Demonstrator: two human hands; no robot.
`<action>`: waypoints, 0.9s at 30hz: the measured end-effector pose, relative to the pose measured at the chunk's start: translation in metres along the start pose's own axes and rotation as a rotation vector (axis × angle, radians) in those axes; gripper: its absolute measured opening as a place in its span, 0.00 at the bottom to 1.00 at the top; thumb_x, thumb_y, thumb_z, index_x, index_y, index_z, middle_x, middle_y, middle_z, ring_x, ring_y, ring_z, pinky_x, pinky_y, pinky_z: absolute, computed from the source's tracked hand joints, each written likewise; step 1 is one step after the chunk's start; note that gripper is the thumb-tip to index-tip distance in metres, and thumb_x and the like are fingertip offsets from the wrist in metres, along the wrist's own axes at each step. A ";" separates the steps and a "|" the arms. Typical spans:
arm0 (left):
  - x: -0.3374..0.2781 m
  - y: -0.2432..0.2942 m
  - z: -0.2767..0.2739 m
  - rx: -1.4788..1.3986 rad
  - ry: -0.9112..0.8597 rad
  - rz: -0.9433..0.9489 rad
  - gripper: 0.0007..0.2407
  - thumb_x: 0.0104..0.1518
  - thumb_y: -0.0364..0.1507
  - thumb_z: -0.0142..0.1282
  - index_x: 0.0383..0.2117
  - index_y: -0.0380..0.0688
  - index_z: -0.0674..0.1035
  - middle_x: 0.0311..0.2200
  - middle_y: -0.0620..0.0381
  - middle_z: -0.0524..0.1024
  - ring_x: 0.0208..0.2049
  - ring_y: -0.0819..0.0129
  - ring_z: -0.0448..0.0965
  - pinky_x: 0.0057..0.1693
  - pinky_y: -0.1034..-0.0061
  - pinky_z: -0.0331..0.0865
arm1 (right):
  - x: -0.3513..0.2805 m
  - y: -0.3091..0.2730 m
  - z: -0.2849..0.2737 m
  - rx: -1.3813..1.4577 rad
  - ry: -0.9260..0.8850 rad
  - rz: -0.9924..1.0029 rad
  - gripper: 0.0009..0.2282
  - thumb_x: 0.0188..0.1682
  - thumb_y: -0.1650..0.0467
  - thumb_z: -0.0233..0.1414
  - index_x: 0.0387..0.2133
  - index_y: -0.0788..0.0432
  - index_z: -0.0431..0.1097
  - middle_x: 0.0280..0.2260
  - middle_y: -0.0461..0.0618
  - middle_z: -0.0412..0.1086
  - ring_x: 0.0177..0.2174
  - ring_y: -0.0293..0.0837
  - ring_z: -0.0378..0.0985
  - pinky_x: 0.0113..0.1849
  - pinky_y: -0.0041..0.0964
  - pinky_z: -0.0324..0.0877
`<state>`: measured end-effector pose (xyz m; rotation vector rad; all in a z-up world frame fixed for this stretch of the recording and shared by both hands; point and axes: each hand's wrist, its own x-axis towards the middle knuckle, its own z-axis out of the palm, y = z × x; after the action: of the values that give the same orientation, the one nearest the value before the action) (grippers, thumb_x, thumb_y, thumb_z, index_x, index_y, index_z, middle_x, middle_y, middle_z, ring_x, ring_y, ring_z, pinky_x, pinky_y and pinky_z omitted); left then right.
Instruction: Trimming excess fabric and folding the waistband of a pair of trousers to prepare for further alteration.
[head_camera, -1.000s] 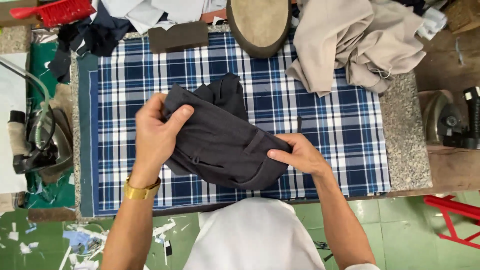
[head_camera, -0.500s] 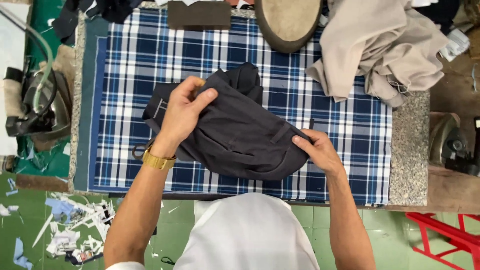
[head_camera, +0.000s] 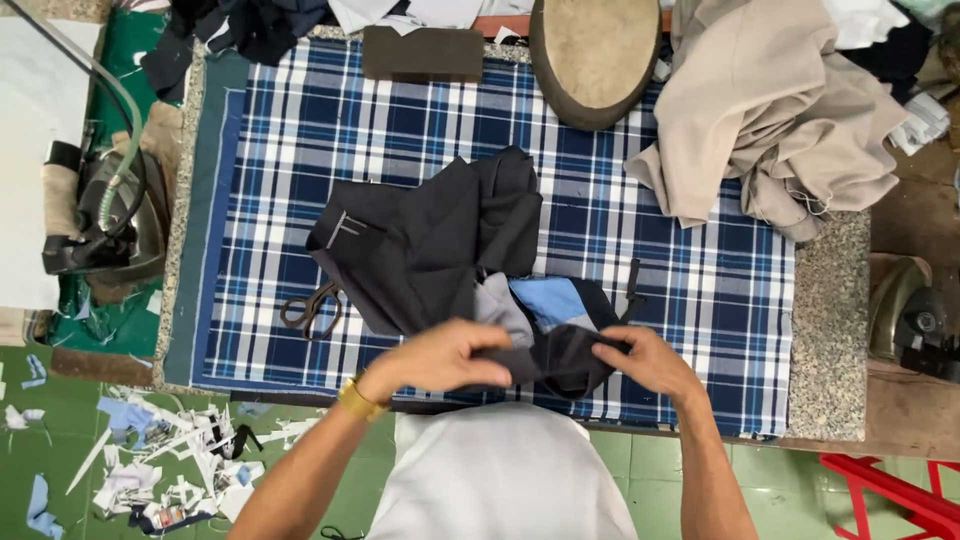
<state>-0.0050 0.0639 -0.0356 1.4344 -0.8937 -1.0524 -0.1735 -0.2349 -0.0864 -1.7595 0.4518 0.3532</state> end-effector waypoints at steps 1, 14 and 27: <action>-0.004 -0.020 0.008 0.020 -0.086 -0.100 0.13 0.57 0.31 0.63 0.46 0.42 0.81 0.42 0.45 0.82 0.46 0.58 0.77 0.53 0.59 0.70 | -0.003 0.000 0.001 -0.017 -0.023 0.042 0.06 0.47 0.74 0.60 0.33 0.65 0.83 0.27 0.58 0.80 0.31 0.47 0.76 0.38 0.44 0.72; -0.021 0.014 0.021 0.112 -0.168 -0.093 0.09 0.56 0.33 0.64 0.42 0.52 0.84 0.36 0.51 0.83 0.40 0.54 0.82 0.47 0.61 0.74 | -0.007 -0.061 -0.002 -0.135 -0.206 0.147 0.16 0.50 0.68 0.55 0.50 0.62 0.78 0.38 0.66 0.80 0.41 0.53 0.79 0.46 0.53 0.72; -0.010 0.016 0.044 0.292 0.398 0.219 0.05 0.58 0.32 0.64 0.34 0.48 0.82 0.27 0.57 0.78 0.30 0.60 0.81 0.38 0.73 0.75 | -0.017 -0.060 0.042 -0.159 -0.244 -0.603 0.39 0.35 0.53 0.69 0.55 0.66 0.68 0.51 0.66 0.72 0.58 0.66 0.66 0.59 0.65 0.55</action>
<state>-0.0495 0.0565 -0.0188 1.6682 -0.9081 -0.4610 -0.1594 -0.1805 -0.0365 -1.8808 -0.2914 0.1686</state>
